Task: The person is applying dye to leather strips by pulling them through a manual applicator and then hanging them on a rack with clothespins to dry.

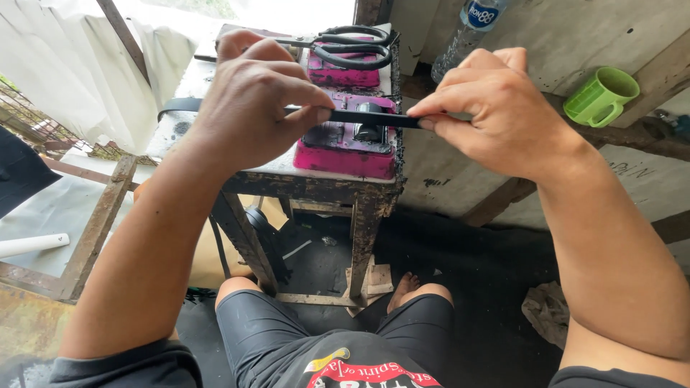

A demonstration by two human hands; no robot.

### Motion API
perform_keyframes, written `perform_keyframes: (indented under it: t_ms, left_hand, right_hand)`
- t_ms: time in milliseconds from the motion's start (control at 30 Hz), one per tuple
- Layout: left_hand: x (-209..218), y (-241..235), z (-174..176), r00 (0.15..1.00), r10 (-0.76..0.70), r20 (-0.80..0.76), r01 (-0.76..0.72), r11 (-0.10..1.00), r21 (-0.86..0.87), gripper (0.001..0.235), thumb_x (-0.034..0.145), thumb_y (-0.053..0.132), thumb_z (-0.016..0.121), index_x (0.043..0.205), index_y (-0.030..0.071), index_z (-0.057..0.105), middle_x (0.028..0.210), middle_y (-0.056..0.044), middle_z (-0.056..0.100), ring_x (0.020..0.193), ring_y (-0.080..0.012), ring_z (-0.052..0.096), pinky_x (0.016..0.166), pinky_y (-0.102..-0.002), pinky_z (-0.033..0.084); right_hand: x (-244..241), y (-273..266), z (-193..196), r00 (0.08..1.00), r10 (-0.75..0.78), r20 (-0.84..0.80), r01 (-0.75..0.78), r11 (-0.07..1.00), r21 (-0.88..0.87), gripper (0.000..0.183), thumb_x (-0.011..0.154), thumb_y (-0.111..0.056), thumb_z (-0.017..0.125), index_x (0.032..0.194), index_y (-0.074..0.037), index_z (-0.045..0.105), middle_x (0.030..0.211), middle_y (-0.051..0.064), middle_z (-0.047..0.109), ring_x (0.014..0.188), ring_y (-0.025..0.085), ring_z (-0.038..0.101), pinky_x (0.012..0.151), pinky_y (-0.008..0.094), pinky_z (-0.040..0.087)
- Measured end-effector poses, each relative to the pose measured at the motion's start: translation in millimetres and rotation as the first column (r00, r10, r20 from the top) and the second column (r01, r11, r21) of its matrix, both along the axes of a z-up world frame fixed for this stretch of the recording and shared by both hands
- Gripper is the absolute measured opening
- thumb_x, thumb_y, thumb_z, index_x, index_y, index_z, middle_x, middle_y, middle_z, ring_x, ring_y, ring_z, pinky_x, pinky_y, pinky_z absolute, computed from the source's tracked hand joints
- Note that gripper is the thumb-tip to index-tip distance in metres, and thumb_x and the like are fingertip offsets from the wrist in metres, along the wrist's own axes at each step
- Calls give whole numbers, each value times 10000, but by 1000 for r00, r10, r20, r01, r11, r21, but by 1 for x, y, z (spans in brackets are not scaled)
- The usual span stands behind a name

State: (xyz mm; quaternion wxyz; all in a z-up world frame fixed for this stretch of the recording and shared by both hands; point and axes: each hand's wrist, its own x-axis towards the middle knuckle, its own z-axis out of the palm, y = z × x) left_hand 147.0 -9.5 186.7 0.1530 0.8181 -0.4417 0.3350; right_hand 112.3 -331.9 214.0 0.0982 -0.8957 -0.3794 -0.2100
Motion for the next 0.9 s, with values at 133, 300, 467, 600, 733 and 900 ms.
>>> perform_keyframes:
  t_ms: [133, 300, 467, 600, 733, 900]
  left_hand:
    - [2, -17, 0, 1000, -20, -9, 20, 1000, -18, 83, 1003, 316, 785, 1037, 269, 845, 892, 39, 743, 959, -218, 628, 995, -475, 307]
    - [5, -32, 0, 998, -62, -30, 61, 998, -19, 95, 1004, 312, 773, 984, 251, 844, 823, 82, 748, 950, -215, 622, 964, -468, 301]
    - [2, -36, 4, 998, -66, 13, 67, 998, -19, 87, 1005, 291, 771, 964, 255, 838, 815, 85, 743, 901, -207, 610, 953, -457, 312]
    - [-1, -33, 8, 997, -73, 30, 74, 997, -20, 141, 1032, 335, 753, 971, 240, 839, 793, 77, 733, 884, -216, 616, 932, -457, 311]
    - [-4, -32, 10, 996, -81, 40, 82, 996, -34, 129, 1023, 333, 768, 983, 236, 842, 805, 73, 742, 910, -220, 633, 934, -455, 309]
    - [-7, -26, 10, 996, -80, 33, 81, 996, -42, 120, 1020, 328, 760, 1038, 232, 830, 840, 52, 744, 894, -232, 654, 923, -461, 321]
  right_hand:
    - [-7, -16, 1, 1000, -26, 9, 26, 1000, 12, 157, 973, -88, 776, 1028, -226, 828, 906, -113, 721, 1018, 144, 561, 955, 424, 233]
    - [-13, -29, 1, 995, -97, 7, 96, 995, 18, 161, 967, -130, 801, 1052, -265, 825, 944, -104, 729, 1032, 132, 577, 1001, 406, 254]
    - [-19, -23, 4, 995, -91, 47, 90, 996, 23, 169, 937, -150, 814, 1095, -210, 816, 1048, -42, 752, 1086, 163, 615, 1017, 420, 243]
    - [-19, 3, 7, 986, 22, 163, -28, 999, 33, 182, 979, -95, 812, 1152, -150, 830, 1090, -3, 766, 1089, 196, 631, 969, 435, 246]
    - [-9, 30, 0, 967, 54, 249, -60, 998, 15, 168, 965, -93, 826, 1098, -195, 832, 1042, -75, 765, 1023, 170, 613, 925, 437, 232]
    - [-4, 41, -2, 970, 107, 218, -119, 992, 40, 212, 977, -9, 781, 1124, -154, 828, 970, -49, 756, 1007, 187, 605, 915, 454, 236]
